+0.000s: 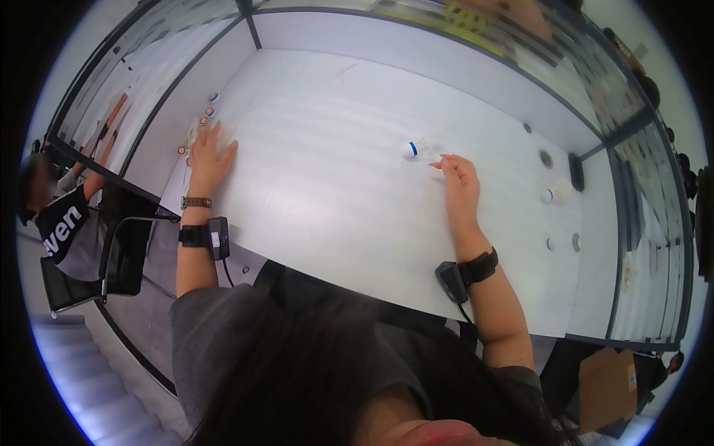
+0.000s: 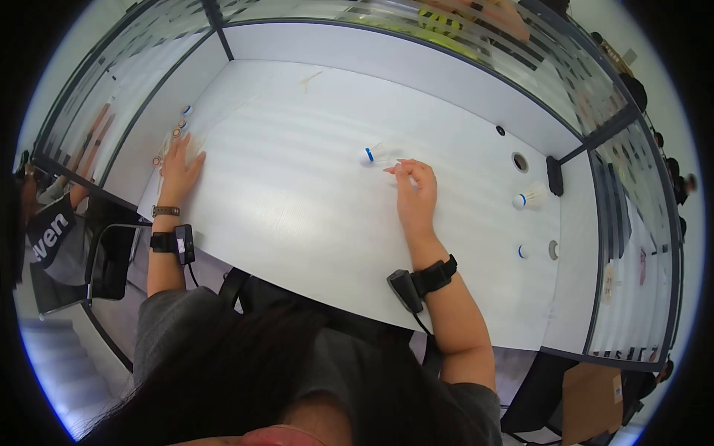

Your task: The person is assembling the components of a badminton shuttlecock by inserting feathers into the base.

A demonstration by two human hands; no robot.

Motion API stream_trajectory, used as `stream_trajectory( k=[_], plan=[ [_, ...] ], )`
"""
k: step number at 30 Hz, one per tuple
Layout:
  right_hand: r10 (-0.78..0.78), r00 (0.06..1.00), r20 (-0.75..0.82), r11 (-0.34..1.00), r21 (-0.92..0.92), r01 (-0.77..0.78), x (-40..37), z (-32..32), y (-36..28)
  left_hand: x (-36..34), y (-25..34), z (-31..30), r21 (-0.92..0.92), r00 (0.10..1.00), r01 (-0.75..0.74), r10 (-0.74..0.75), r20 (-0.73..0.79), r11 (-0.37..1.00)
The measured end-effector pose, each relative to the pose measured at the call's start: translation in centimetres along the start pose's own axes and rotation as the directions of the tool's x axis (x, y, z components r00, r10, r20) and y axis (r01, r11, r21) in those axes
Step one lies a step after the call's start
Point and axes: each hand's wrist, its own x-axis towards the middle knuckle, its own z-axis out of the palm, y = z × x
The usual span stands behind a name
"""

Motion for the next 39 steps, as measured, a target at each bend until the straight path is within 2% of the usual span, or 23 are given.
stream_trajectory(
  k=[4, 7, 10, 13, 16, 19, 22, 25, 28, 34, 37, 39],
  plan=[
    [0.034, 0.999, -0.004, 0.999, -0.002, -0.034, 0.0, 0.0, -0.4, -0.3, 1.1, -0.5, -0.25, 0.991, -0.126, 0.133, 0.012, 0.96],
    [0.054, 0.999, 0.0, 0.998, 0.024, -0.054, 0.0, -0.1, 0.1, -0.3, 3.3, -2.3, -0.236, 0.991, -0.131, 0.126, -0.034, 0.963],
    [0.062, 0.998, -0.013, 0.997, 0.044, -0.062, 0.0, -0.1, 0.1, -0.1, 2.8, -2.0, -0.098, 0.984, -0.154, 0.143, -0.105, 0.983],
    [0.02, 1.0, -0.006, 0.999, 0.04, -0.019, 0.0, -0.1, 0.3, -0.2, 2.2, -1.3, 0.143, 0.989, -0.06, 0.077, -0.122, 0.988],
    [0.005, 1.0, -0.003, 0.998, -0.057, -0.005, 0.0, -0.3, -0.1, -0.6, 1.8, -1.0, 0.352, 0.994, 0.064, -0.029, -0.105, 0.934],
    [0.059, 0.998, -0.004, 0.998, 0.033, -0.059, 0.0, -0.2, 0.4, -0.7, 2.0, -0.9, 0.482, 0.983, 0.158, -0.183, 0.004, 0.862],
    [0.065, 0.998, -0.016, 0.996, 0.056, -0.064, -0.1, -0.2, 0.2, -0.8, 2.5, -1.2, 0.417, 0.973, 0.198, -0.231, 0.029, 0.887],
    [0.02, 1.0, -0.023, 0.999, 0.035, -0.019, 0.0, -0.2, 0.2, -0.8, 3.4, -2.0, 0.391, 0.977, 0.201, -0.212, -0.015, 0.898],
    [0.062, 0.998, -0.021, 0.996, 0.069, -0.06, 0.0, -0.2, 0.6, -0.7, 3.1, -2.1, 0.341, 0.969, 0.121, -0.036, -0.246, 0.932],
    [0.021, 1.0, -0.019, 0.999, 0.049, -0.021, 0.0, -0.1, 0.5, -0.7, 1.5, -1.4, 0.316, 0.933, 0.147, -0.025, -0.36, 0.937],
    [0.063, 0.998, -0.009, 0.99, 0.128, -0.061, 0.0, -0.1, 1.0, -0.8, 1.3, -1.0, 0.184, 0.89, 0.218, -0.118, -0.44, 0.959],
    [0.053, 0.998, -0.018, 0.996, 0.073, -0.052, 0.0, -0.3, 0.9, -1.0, 1.5, -1.2, 0.157, 0.886, 0.3, -0.214, -0.412, 0.941]
  ],
)
